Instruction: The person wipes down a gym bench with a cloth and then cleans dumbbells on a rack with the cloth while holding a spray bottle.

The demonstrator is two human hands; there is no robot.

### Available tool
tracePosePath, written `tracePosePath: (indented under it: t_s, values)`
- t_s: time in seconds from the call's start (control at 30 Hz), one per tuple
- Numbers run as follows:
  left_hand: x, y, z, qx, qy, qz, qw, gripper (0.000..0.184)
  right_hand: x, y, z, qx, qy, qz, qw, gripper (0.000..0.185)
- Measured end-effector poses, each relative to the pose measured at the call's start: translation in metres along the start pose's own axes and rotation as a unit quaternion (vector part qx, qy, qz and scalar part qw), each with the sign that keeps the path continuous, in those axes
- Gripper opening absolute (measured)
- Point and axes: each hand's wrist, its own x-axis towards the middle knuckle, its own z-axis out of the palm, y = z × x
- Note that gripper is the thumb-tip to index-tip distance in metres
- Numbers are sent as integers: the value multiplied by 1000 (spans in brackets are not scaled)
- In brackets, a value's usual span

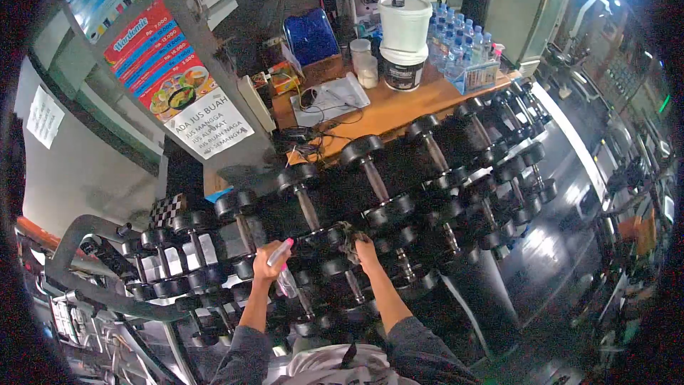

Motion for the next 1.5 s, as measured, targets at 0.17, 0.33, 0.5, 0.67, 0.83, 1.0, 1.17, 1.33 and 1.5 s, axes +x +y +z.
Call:
tracePosePath:
  t_s: [0.17, 0.33, 0.5, 0.67, 0.83, 1.0, 1.17, 1.33, 1.5]
  values:
    - [-3, -13, 5, -30, 19, 11, 999, 26, -47, -48, 26, -169, -24, -172, 970, 31]
    - [-2, -6, 3, -59, 29, -7, 998, 23, -37, -46, 24, -164, -9, -153, 975, 32]
    - [0, -3, 0, -12, 33, -14, 999, 20, 20, -1, -16, -127, 55, 24, 990, 31]
    - [-2, 0, 0, -28, 48, -23, 998, 25, 2, -8, 1, -117, 166, -1, 979, 29]
    - [-3, -5, 2, -49, 58, -1, 997, 30, -71, -62, 48, -333, 85, -312, 886, 23]
    - [-7, -9, -1, -162, 77, 6, 984, 32, -103, -94, 83, -551, -68, -455, 696, 31]
    - [-23, -13, -25, -152, 125, -55, 979, 43, -98, -103, 122, -701, -161, -449, 530, 27]
    - [-30, -21, -39, -130, 119, -65, 982, 49, -79, -83, 160, -768, -174, -456, 414, 29]
    - [-32, -42, -28, -232, 184, -17, 955, 49, -31, -52, 196, -854, -188, -379, 303, 29]
